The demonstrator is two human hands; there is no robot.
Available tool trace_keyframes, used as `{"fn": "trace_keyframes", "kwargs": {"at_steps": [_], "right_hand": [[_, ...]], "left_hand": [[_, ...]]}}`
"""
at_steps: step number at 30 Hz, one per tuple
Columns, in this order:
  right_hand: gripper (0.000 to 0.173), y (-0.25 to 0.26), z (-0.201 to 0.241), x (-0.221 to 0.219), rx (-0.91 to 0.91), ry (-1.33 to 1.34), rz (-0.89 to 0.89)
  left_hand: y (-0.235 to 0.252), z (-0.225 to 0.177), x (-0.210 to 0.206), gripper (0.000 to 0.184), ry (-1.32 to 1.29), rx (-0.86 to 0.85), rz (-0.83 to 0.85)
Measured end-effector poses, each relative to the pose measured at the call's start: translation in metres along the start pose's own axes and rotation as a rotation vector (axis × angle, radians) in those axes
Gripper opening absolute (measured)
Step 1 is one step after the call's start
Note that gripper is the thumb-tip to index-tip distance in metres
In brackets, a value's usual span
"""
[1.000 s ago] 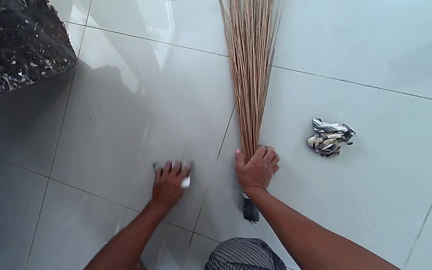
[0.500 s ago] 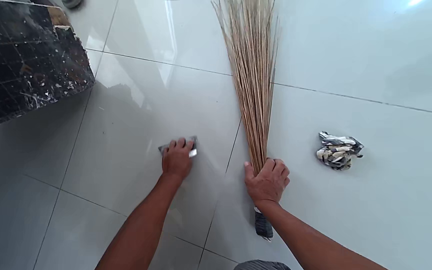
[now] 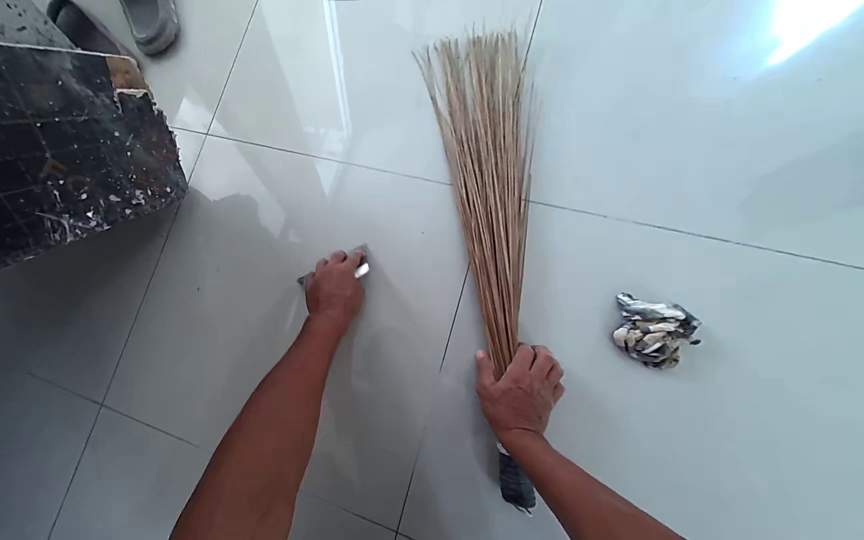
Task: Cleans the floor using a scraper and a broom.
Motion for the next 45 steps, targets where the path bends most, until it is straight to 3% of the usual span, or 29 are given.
{"fn": "trace_keyframes", "kwargs": {"at_steps": [2, 6, 8, 10, 14, 16, 18, 23, 25, 29, 31, 36, 38, 40, 43, 45], "right_hand": [[0.069, -0.004, 0.000, 0.001, 0.000, 0.006, 0.002], [0.069, -0.002, -0.001, -0.001, 0.018, 0.010, -0.031], [0.068, -0.003, -0.002, -0.002, 0.018, -0.001, -0.043], [0.067, -0.002, -0.001, -0.001, 0.010, -0.004, -0.033], [0.068, -0.004, 0.001, 0.002, 0.017, -0.008, -0.042], [0.069, -0.003, 0.001, 0.002, 0.022, -0.012, -0.048], [0.069, -0.008, -0.002, 0.001, 0.015, -0.018, -0.038], [0.068, -0.005, -0.003, -0.002, 0.005, -0.027, -0.017], [0.069, -0.002, -0.001, 0.001, -0.008, -0.015, 0.024], [0.071, -0.006, -0.005, 0.001, -0.026, -0.026, 0.050], [0.071, -0.004, -0.004, 0.002, -0.019, -0.015, 0.051], [0.069, -0.004, -0.005, 0.000, -0.015, 0.011, 0.055], [0.069, -0.004, -0.005, 0.000, -0.014, 0.011, 0.054], [0.068, -0.003, -0.004, 0.001, -0.011, 0.023, 0.046], [0.066, -0.004, -0.004, 0.002, -0.014, 0.030, 0.046], [0.065, -0.004, -0.006, 0.002, -0.015, 0.027, 0.046]], "left_hand": [[-0.006, -0.005, 0.004, 0.046, -0.009, -0.004, -0.027], [-0.121, -0.026, -0.057, 0.050, 0.100, -0.332, -0.168], [-0.152, -0.039, -0.076, 0.052, 0.120, -0.428, -0.191], [-0.120, -0.054, -0.065, 0.050, 0.125, -0.433, -0.106], [0.022, -0.090, -0.015, 0.046, 0.103, -0.304, 0.057], [0.061, -0.106, 0.006, 0.044, 0.081, -0.250, 0.103], [0.049, -0.107, 0.002, 0.045, 0.089, -0.256, 0.103], [-0.033, -0.084, -0.040, 0.051, 0.136, -0.346, -0.029], [-0.014, -0.080, -0.035, 0.050, 0.121, -0.334, -0.050], [0.012, -0.090, -0.018, 0.048, 0.069, -0.193, 0.083], [-0.037, -0.087, -0.028, 0.047, 0.056, -0.280, 0.038], [-0.256, -0.060, -0.101, 0.057, 0.077, -0.432, 0.058], [-0.286, -0.061, -0.113, 0.059, 0.084, -0.443, 0.039], [-0.260, -0.072, -0.112, 0.055, 0.070, -0.430, 0.016], [-0.184, -0.101, -0.092, 0.054, 0.084, -0.341, 0.046], [-0.170, -0.114, -0.084, 0.054, 0.129, -0.308, 0.087]]}}
Point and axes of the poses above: each hand's wrist, its own y-axis towards the middle knuckle, its own x-axis out of the back of the hand, z = x × y, the point moved 4 cm from there along y, towards the middle knuckle, and after that the axes turned 3 degrees about y, right-handed, at the moved point
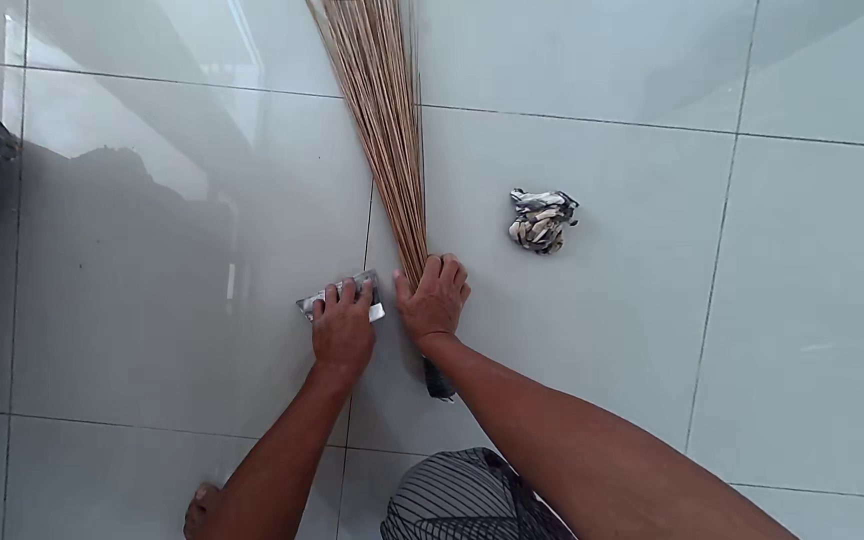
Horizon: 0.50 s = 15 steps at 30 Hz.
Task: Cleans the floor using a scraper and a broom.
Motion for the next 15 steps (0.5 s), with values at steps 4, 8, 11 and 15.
{"fn": "trace_keyframes", "kwargs": {"at_steps": [4, 8, 11, 15], "right_hand": [[0.066, 0.003, 0.001, 0.000, 0.003, -0.006, -0.006], [0.066, 0.001, 0.001, -0.002, -0.009, -0.007, 0.004], [0.066, 0.001, 0.001, -0.001, -0.003, -0.010, -0.008], [0.066, 0.001, 0.002, 0.000, -0.003, 0.006, -0.010]], "left_hand": [[-0.080, -0.006, -0.032, 0.054, -0.001, -0.094, -0.013], [-0.077, -0.010, -0.032, 0.054, -0.004, -0.085, 0.037], [-0.042, -0.015, -0.016, 0.055, -0.003, -0.035, 0.067], [-0.067, -0.011, -0.020, 0.056, -0.013, -0.040, 0.047]]}}
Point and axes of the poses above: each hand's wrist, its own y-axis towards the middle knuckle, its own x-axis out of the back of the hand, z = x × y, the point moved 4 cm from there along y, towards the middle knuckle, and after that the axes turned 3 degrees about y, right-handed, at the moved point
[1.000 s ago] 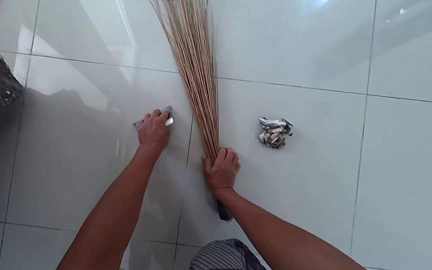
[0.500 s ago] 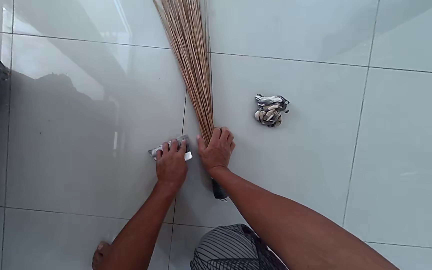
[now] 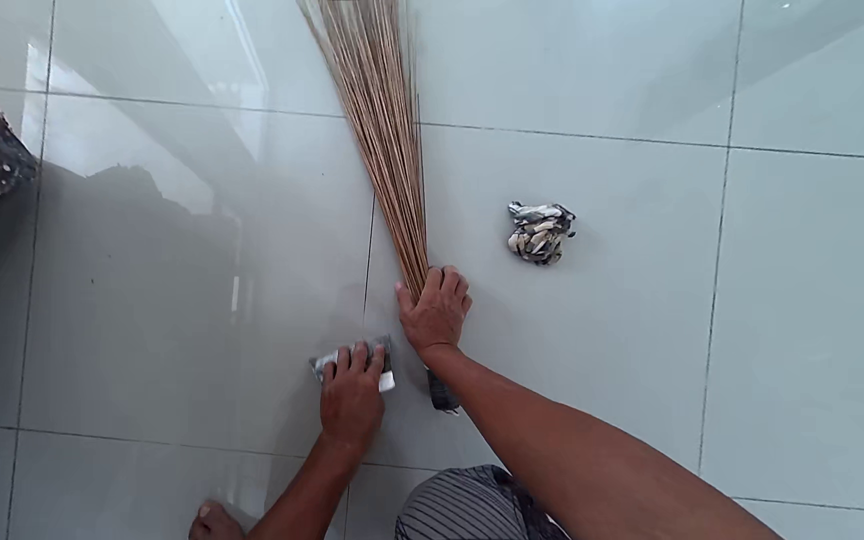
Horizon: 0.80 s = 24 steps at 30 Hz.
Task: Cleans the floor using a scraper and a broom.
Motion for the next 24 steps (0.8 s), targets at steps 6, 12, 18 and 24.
{"fn": "trace_keyframes", "kwargs": {"at_steps": [6, 12, 18, 24], "right_hand": [[0.066, -0.001, 0.001, 0.002, 0.003, 0.011, 0.011], [0.066, 0.000, 0.000, 0.003, 0.016, -0.001, -0.014], [0.063, 0.002, 0.001, 0.003, 0.029, 0.008, -0.052], [0.066, 0.000, -0.002, 0.000, 0.029, 0.010, -0.055]], "left_hand": [[0.055, 0.022, 0.040, 0.047, -0.128, 0.152, 0.026], [0.105, 0.053, 0.113, 0.046, -0.755, 0.539, -0.165], [0.135, 0.055, 0.100, 0.032, -0.936, 0.512, -0.437], [0.168, 0.036, 0.107, 0.031, -0.767, 0.312, -0.548]]}}
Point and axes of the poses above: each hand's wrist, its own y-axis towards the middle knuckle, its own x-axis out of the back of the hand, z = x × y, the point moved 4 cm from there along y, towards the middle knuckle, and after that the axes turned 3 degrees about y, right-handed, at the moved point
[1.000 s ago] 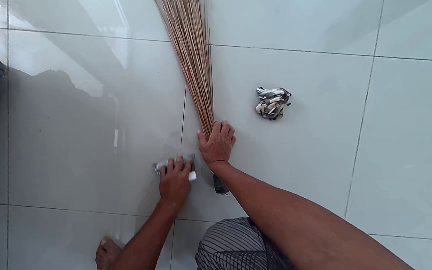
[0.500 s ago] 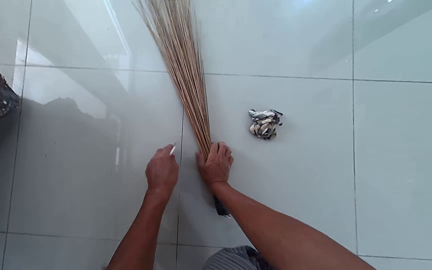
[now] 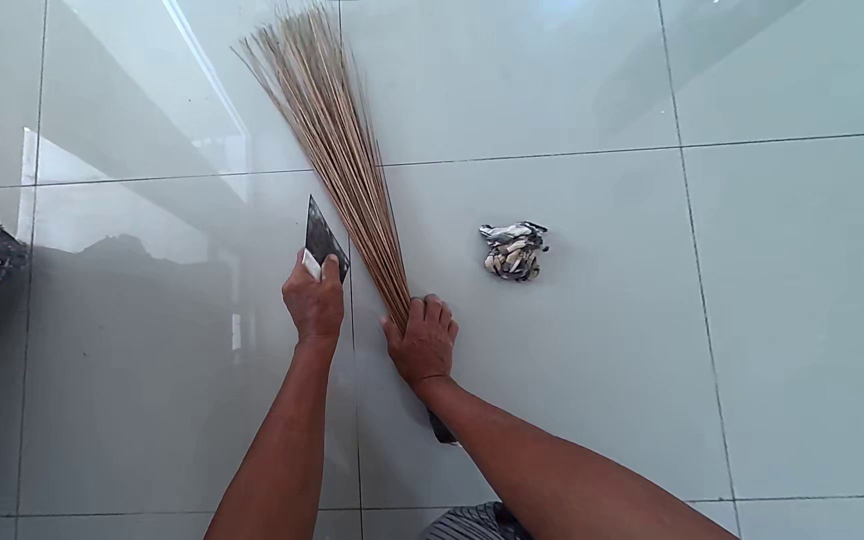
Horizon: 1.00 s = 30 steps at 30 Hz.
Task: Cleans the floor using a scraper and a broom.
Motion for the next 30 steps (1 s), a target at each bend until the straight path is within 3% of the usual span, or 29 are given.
{"fn": "trace_keyframes", "kwargs": {"at_steps": [13, 30], "right_hand": [[0.064, 0.000, 0.000, 0.001, 0.014, 0.009, -0.018], [0.065, 0.000, 0.000, 0.000, -0.008, 0.001, 0.026]], "left_hand": [[-0.004, 0.003, -0.009, 0.032, 0.142, -0.079, 0.064], [-0.127, 0.050, 0.034, 0.029, 0.153, -0.115, 0.065]]}}
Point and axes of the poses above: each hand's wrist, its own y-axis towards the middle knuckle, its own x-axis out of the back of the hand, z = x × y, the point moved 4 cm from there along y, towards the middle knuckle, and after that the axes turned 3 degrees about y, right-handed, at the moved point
